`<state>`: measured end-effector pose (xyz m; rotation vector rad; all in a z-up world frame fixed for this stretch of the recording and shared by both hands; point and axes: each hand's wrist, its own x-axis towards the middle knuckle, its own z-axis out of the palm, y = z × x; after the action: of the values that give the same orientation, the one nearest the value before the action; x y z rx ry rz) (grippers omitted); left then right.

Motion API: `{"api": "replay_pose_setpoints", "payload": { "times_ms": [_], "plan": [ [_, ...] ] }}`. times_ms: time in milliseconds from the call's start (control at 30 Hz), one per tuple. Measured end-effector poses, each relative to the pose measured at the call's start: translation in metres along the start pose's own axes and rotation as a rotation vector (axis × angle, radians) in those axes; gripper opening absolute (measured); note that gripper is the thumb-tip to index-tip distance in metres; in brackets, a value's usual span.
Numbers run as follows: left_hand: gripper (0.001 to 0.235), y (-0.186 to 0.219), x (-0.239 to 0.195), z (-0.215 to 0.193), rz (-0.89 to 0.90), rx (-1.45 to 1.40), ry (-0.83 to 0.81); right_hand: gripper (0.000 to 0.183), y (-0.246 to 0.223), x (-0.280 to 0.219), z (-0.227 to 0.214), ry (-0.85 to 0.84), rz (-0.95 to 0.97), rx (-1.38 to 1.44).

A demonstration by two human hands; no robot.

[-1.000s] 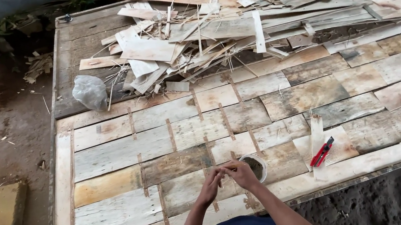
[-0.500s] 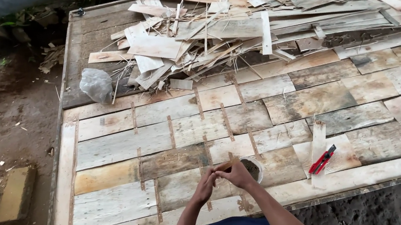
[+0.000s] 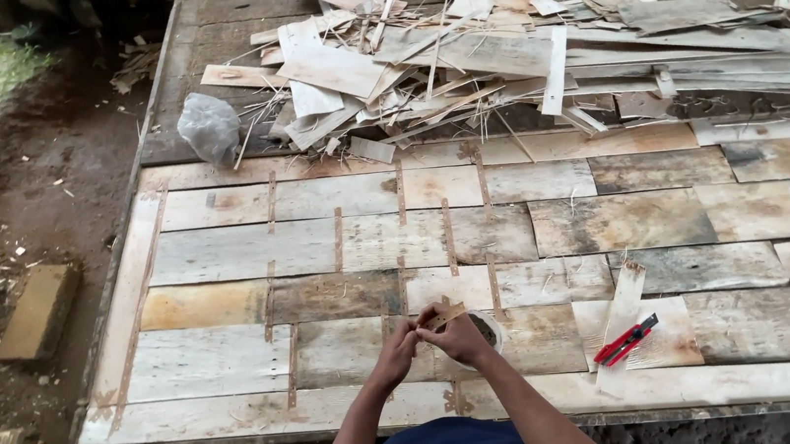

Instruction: Assembling a wooden surface by selecting and fitting thin wooden strips into gaps between larger panels.

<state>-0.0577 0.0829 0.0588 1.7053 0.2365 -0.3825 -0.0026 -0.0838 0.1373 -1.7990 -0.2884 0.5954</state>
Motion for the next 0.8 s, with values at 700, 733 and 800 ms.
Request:
{"api": "replay_pose_setpoints", "payload": {
  "times_ms": [700, 733, 800],
  "plan": [
    [0.018, 0.019, 0.006, 0.086, -0.247, -1.014, -0.096, 0.017, 0.039, -0.018, -0.064, -0.053, -0.196, 0.378],
    [0.018, 0.032, 0.001, 0.088, -0.247, -1.014, -0.095, 0.017, 0.036, -0.02, -0.068, -0.054, -0.196, 0.379],
    [0.012, 0.056, -0.009, 0.092, -0.23, -1.019, -0.096, 0.016, 0.032, -0.026, -0.075, -0.04, -0.155, 0.464]
  ]
}}
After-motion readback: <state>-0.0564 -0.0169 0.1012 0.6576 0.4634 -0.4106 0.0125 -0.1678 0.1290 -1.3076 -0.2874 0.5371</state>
